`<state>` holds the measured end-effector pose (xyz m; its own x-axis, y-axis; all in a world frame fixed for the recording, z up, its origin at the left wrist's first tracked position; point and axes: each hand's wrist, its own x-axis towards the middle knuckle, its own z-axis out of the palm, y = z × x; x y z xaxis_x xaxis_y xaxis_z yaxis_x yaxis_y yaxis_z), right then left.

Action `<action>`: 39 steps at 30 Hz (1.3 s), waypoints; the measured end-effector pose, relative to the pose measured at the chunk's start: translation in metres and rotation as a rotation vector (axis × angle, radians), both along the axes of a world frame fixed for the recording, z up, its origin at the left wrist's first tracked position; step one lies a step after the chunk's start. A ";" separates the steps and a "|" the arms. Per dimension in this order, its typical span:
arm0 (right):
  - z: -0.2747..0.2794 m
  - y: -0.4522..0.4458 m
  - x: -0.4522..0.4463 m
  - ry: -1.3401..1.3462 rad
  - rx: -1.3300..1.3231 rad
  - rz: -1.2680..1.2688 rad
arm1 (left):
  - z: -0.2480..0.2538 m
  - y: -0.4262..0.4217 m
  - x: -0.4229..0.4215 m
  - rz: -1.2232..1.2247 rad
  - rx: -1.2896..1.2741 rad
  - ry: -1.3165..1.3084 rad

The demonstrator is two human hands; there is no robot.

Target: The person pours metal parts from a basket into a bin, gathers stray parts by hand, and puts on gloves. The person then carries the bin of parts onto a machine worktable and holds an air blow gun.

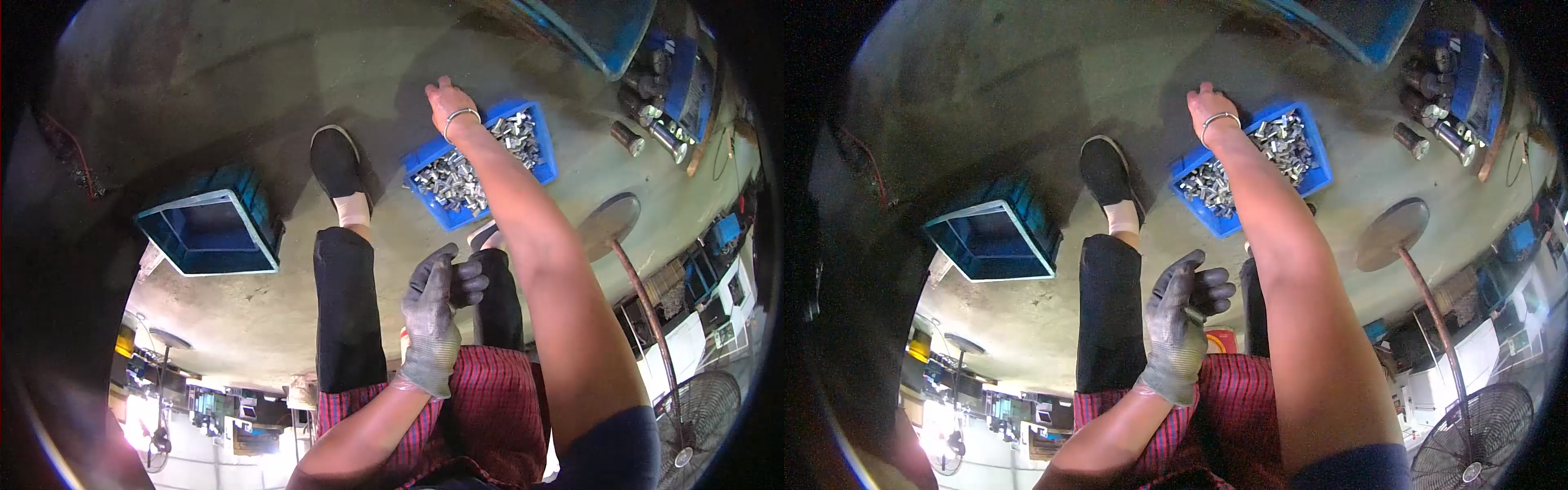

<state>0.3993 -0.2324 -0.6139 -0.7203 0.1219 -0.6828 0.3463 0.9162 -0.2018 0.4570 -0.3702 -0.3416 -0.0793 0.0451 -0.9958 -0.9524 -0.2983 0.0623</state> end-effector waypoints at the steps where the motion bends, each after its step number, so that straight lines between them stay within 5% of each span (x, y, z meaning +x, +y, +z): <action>1: -0.002 -0.004 0.000 -0.003 -0.008 -0.004 | -0.001 0.000 0.001 -0.008 -0.002 -0.003; 7: 0.000 -0.004 0.006 0.034 0.039 0.187 | -0.004 -0.001 0.006 -0.015 -0.001 -0.026; 15: 0.036 0.006 0.024 0.219 -0.040 -0.026 | -0.005 0.004 0.020 -0.040 -0.006 0.009; 26: -0.010 -0.027 0.007 0.056 0.037 -0.142 | -0.007 0.006 0.025 -0.095 -0.019 -0.016; 35: 0.095 0.001 0.068 0.218 -0.103 -0.300 | -0.008 0.011 0.021 -0.159 -0.053 -0.022; 39: 0.136 -0.005 0.116 0.482 -0.031 -0.175 | -0.008 0.012 0.020 -0.149 -0.048 -0.031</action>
<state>0.5153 -0.2376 -0.4780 -0.9246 0.2540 -0.2837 0.3552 0.8438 -0.4021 0.4768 -0.3586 -0.3495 -0.0443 0.0068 -0.9990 -0.9876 -0.1512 0.0428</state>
